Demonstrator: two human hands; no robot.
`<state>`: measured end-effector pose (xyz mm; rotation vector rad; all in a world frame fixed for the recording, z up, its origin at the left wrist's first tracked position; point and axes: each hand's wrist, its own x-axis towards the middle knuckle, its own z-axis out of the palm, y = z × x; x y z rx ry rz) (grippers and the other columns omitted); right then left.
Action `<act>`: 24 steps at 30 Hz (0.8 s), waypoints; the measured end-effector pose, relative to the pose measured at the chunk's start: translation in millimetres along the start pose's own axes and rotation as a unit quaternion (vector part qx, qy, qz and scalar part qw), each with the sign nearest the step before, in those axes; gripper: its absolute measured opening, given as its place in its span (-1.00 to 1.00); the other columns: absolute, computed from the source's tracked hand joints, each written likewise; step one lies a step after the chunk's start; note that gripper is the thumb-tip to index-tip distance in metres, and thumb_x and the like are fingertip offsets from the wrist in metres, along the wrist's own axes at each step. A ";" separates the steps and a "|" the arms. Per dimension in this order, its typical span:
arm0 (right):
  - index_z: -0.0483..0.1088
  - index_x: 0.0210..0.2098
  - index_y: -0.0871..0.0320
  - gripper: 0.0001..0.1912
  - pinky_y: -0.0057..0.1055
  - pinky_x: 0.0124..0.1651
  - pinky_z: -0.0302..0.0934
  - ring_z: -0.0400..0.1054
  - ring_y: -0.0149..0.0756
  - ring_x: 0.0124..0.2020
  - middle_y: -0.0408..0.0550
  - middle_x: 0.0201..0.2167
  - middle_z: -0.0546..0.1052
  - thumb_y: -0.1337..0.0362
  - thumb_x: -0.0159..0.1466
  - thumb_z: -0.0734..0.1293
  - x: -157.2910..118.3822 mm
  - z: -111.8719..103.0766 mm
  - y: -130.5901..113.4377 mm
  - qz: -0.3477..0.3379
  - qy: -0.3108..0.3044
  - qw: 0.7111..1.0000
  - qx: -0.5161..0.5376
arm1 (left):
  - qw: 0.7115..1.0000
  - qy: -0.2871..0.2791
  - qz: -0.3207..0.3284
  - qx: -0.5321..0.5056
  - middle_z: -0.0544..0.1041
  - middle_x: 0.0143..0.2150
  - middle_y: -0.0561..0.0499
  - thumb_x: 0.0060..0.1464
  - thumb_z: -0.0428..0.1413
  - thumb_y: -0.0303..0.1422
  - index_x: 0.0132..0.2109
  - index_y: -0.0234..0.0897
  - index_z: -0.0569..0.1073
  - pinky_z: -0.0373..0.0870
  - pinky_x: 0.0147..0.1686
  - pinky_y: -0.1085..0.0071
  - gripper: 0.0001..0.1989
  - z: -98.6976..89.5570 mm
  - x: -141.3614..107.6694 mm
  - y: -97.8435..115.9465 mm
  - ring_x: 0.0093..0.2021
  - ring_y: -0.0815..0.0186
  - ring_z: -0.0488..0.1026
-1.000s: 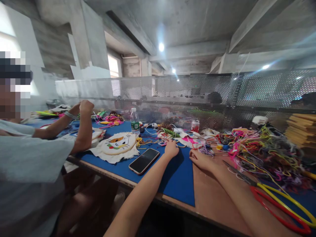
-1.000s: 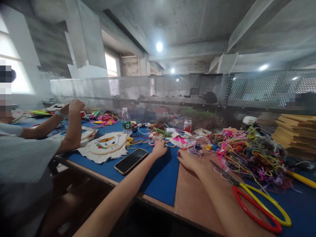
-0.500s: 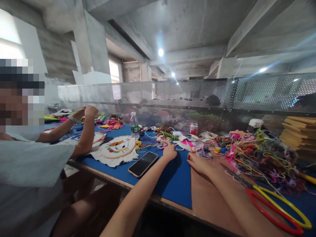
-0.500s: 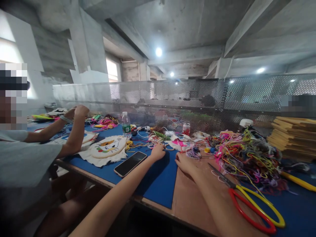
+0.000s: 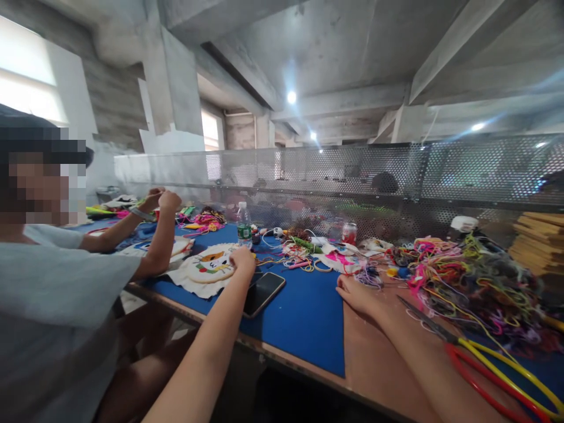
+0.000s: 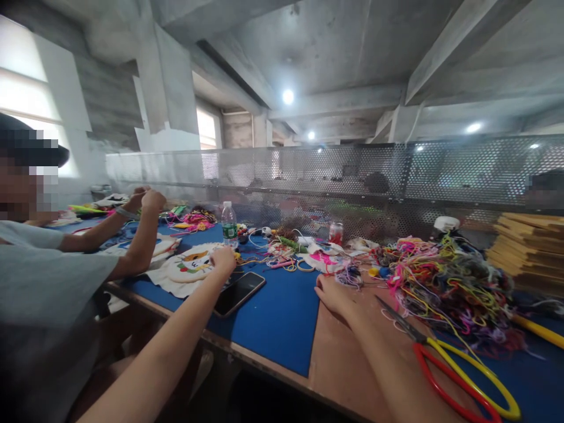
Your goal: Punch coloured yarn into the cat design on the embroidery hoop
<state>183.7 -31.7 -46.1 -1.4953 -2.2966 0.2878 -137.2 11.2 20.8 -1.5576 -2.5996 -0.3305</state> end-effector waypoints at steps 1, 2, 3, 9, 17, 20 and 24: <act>0.23 -0.34 0.18 -0.92 -0.49 -0.37 -0.01 0.25 -0.36 -0.40 -0.04 -0.40 0.41 0.32 0.19 0.15 1.0 1.1 0.9 -0.001 0.001 1.000 0.002 | 1.000 -0.013 -0.022 0.012 0.46 -0.24 -0.43 0.01 -0.06 -0.44 -0.17 -0.52 0.43 0.32 -0.41 0.18 -0.72 3.9 3.2 -7.5 -0.23 -0.02 0.43; 0.23 -0.34 0.18 -0.92 -0.49 -0.37 -0.01 0.25 -0.36 -0.40 -0.04 -0.40 0.41 0.32 0.19 0.15 1.9 2.2 1.9 -0.001 0.001 1.000 0.003 | 0.999 -0.025 -0.037 0.024 0.47 -0.27 -0.41 0.00 -0.04 -0.44 -0.20 -0.52 0.45 0.32 -0.44 0.19 -0.73 7.0 6.9 -12.7 -0.26 -0.02 0.44; 0.24 -0.34 0.18 -0.92 -0.49 -0.37 -0.01 0.25 -0.36 -0.40 -0.04 -0.39 0.42 0.32 0.19 0.15 2.8 3.0 2.7 -0.002 0.001 1.000 0.004 | 0.998 -0.034 -0.044 0.034 0.48 -0.30 -0.39 -0.01 -0.03 -0.44 -0.22 -0.52 0.46 0.32 -0.46 0.20 -0.74 9.1 10.8 -15.8 -0.29 -0.01 0.45; 0.25 -0.32 0.19 -0.89 -0.49 -0.37 -0.03 0.26 -0.34 -0.39 -0.01 -0.37 0.43 0.30 0.20 0.15 3.4 1.9 1.8 0.001 0.001 1.000 -0.012 | 0.996 -0.060 -0.014 0.064 0.51 -0.25 -0.30 -0.07 0.03 -0.45 -0.22 -0.41 0.50 0.34 -0.41 0.26 -0.75 8.4 26.7 -14.3 -0.30 0.08 0.46; 0.26 -0.32 0.20 -0.88 -0.49 -0.39 -0.04 0.26 -0.35 -0.40 -0.01 -0.36 0.44 0.31 0.20 0.14 1.6 -0.6 -0.6 -0.003 0.001 1.000 -0.007 | 0.996 0.015 0.043 0.071 0.48 -0.13 -0.31 -0.01 -0.02 -0.50 -0.14 -0.40 0.48 0.35 -0.29 0.34 -0.72 -7.6 22.1 -16.2 -0.12 0.10 0.43; 0.26 -0.32 0.20 -0.89 -0.48 -0.39 -0.04 0.25 -0.35 -0.40 -0.01 -0.37 0.44 0.33 0.19 0.14 2.3 0.3 -0.1 -0.004 0.006 1.000 -0.002 | 0.994 0.030 0.059 0.082 0.49 -0.17 -0.34 -0.01 -0.02 -0.53 -0.17 -0.45 0.49 0.36 -0.29 0.31 -0.73 -16.8 23.0 -11.2 -0.14 0.08 0.44; 0.26 -0.34 0.20 -0.91 -0.49 -0.40 -0.04 0.25 -0.35 -0.41 -0.02 -0.39 0.43 0.34 0.18 0.15 2.4 0.1 -0.8 -0.004 0.009 1.000 0.007 | 0.993 0.030 0.054 0.096 0.50 -0.27 -0.38 -0.05 0.03 -0.54 -0.25 -0.51 0.51 0.39 -0.38 0.21 -0.79 -33.9 30.0 -2.8 -0.21 -0.02 0.46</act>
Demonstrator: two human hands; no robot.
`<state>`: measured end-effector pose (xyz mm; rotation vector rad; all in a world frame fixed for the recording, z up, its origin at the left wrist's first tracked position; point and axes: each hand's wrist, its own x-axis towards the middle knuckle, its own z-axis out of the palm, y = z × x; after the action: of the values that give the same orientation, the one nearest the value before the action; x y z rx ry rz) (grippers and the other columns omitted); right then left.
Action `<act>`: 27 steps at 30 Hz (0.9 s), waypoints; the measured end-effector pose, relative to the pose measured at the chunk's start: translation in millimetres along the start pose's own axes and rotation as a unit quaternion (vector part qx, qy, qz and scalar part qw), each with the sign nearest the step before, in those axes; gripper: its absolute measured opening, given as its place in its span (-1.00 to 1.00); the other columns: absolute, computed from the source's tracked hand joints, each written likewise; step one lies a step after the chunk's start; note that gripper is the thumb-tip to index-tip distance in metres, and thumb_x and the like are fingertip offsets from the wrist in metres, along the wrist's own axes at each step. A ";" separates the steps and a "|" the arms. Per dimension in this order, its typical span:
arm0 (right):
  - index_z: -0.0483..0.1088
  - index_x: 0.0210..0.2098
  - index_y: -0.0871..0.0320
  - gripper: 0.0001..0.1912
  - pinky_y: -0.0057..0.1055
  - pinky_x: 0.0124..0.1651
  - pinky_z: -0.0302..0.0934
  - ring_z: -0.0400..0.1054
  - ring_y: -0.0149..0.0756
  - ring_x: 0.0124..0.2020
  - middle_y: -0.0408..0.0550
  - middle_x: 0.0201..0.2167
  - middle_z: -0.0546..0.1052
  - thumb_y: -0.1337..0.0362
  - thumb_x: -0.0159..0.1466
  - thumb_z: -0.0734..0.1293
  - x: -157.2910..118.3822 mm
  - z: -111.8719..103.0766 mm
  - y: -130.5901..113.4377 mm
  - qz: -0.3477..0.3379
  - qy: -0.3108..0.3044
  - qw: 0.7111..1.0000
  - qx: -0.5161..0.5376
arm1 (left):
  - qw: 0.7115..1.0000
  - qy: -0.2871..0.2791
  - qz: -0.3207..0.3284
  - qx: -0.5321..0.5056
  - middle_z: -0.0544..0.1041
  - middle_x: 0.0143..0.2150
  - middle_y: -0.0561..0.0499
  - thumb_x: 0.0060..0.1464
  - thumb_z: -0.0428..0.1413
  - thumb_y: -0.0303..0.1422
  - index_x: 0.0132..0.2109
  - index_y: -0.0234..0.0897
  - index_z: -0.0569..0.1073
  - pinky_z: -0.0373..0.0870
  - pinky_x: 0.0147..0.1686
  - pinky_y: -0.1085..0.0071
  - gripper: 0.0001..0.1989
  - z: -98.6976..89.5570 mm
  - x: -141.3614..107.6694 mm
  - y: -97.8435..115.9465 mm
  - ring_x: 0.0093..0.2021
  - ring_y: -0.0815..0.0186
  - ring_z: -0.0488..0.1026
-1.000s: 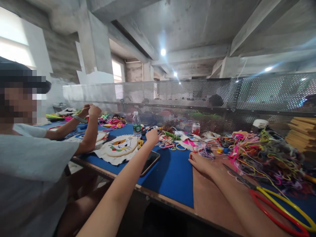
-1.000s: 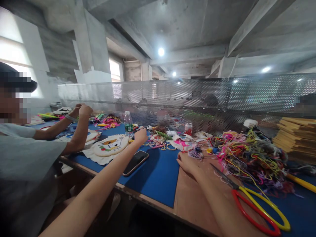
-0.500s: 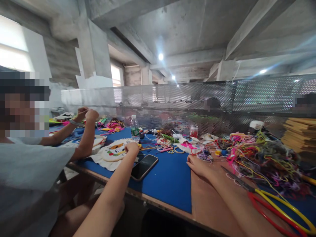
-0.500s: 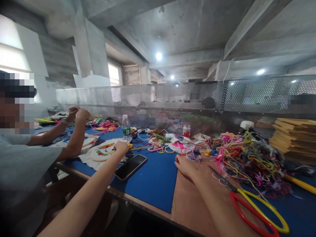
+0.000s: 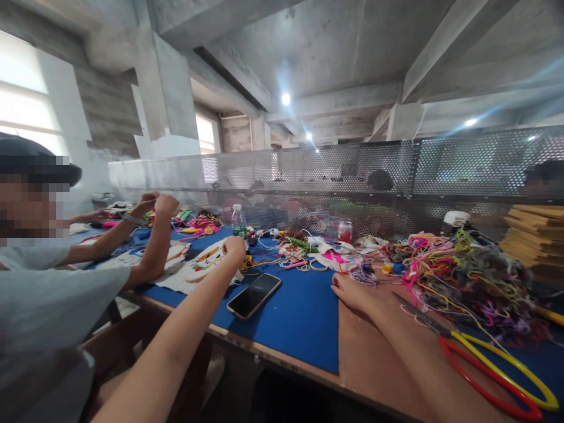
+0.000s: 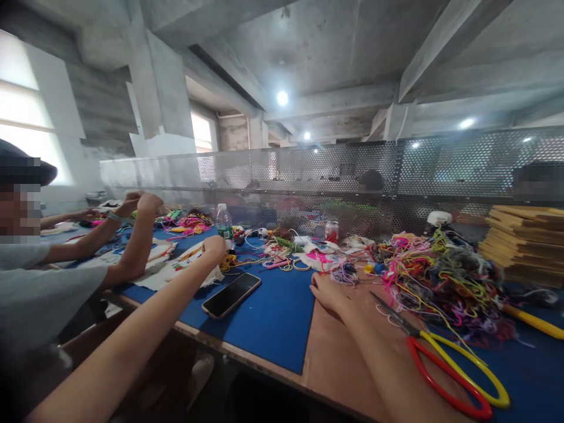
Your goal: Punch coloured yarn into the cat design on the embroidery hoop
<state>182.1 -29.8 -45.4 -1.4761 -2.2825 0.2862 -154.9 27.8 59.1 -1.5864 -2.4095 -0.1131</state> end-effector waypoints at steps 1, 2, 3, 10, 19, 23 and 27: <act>0.26 -0.34 0.19 -0.91 -0.49 -0.40 -0.05 0.25 -0.35 -0.42 -0.02 -0.39 0.43 0.34 0.18 0.15 -0.2 -0.2 -0.3 0.000 0.000 1.000 0.001 | 1.000 -0.001 -0.003 0.002 0.50 -0.29 -0.38 -0.06 0.04 -0.55 -0.27 -0.52 0.51 0.39 -0.39 0.19 -0.80 -5.5 2.5 0.1 -0.22 -0.03 0.46; 0.26 -0.34 0.19 -0.91 -0.49 -0.40 -0.05 0.24 -0.35 -0.42 -0.02 -0.40 0.43 0.34 0.18 0.15 -0.3 -0.5 -0.5 0.000 0.000 1.000 0.001 | 1.000 -0.001 -0.005 0.003 0.50 -0.31 -0.38 -0.08 0.05 -0.55 -0.28 -0.52 0.51 0.39 -0.41 0.19 -0.81 -11.3 4.9 -0.3 -0.24 -0.04 0.46; 0.26 -0.34 0.19 -0.91 -0.48 -0.41 -0.05 0.24 -0.35 -0.42 -0.02 -0.40 0.43 0.34 0.18 0.15 -0.4 -0.7 -0.5 -0.001 0.000 1.000 -0.001 | 1.000 0.000 -0.007 0.003 0.51 -0.33 -0.38 -0.08 0.06 -0.55 -0.29 -0.52 0.51 0.39 -0.42 0.18 -0.81 -17.1 7.0 -1.2 -0.25 -0.04 0.46; 0.26 -0.34 0.19 -0.88 -0.47 -0.39 -0.03 0.25 -0.32 -0.40 0.02 -0.37 0.44 0.30 0.20 0.13 1.3 -0.1 2.1 -0.006 -0.013 1.000 -0.010 | 1.000 0.020 -0.006 0.004 0.49 -0.38 -0.39 -0.08 0.06 -0.50 -0.29 -0.55 0.50 0.36 -0.47 0.15 -0.79 -42.8 7.7 -9.9 -0.31 -0.06 0.45; 0.27 -0.36 0.20 -0.89 -0.47 -0.39 -0.01 0.26 -0.34 -0.41 0.01 -0.38 0.44 0.31 0.18 0.15 -0.5 -1.3 1.4 -0.003 -0.005 1.000 -0.009 | 0.991 0.025 0.126 -0.042 0.51 -0.37 -0.36 -0.09 0.00 -0.64 -0.31 -0.55 0.52 0.37 -0.36 0.19 -0.78 -28.4 -58.0 56.7 -0.28 0.00 0.46; 0.29 -0.45 0.17 -0.79 -0.44 -0.48 0.00 0.23 -0.36 -0.55 -0.09 -0.57 0.40 0.17 0.18 0.16 6.3 0.5 6.8 0.025 0.018 0.993 0.110 | 0.977 0.024 0.200 -0.074 0.51 -0.38 -0.37 -0.11 0.05 -0.63 -0.33 -0.55 0.53 0.37 -0.34 0.21 -0.82 -33.9 -102.4 112.2 -0.29 0.02 0.46; 0.36 -0.47 0.16 -0.52 -0.40 -0.56 0.07 0.22 -0.36 -0.67 -0.08 -0.68 0.37 -0.05 0.21 0.02 14.2 -4.1 10.8 0.098 0.053 0.903 0.415 | 0.958 0.031 0.266 -0.100 0.51 -0.35 -0.33 -0.08 0.04 -0.61 -0.30 -0.52 0.52 0.34 -0.32 0.30 -0.80 -46.4 -145.0 154.9 -0.29 0.10 0.47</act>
<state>187.7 -12.6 -42.7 -1.1917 -1.5756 1.0534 48.4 -48.6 55.8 -2.2244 -1.8908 -0.3037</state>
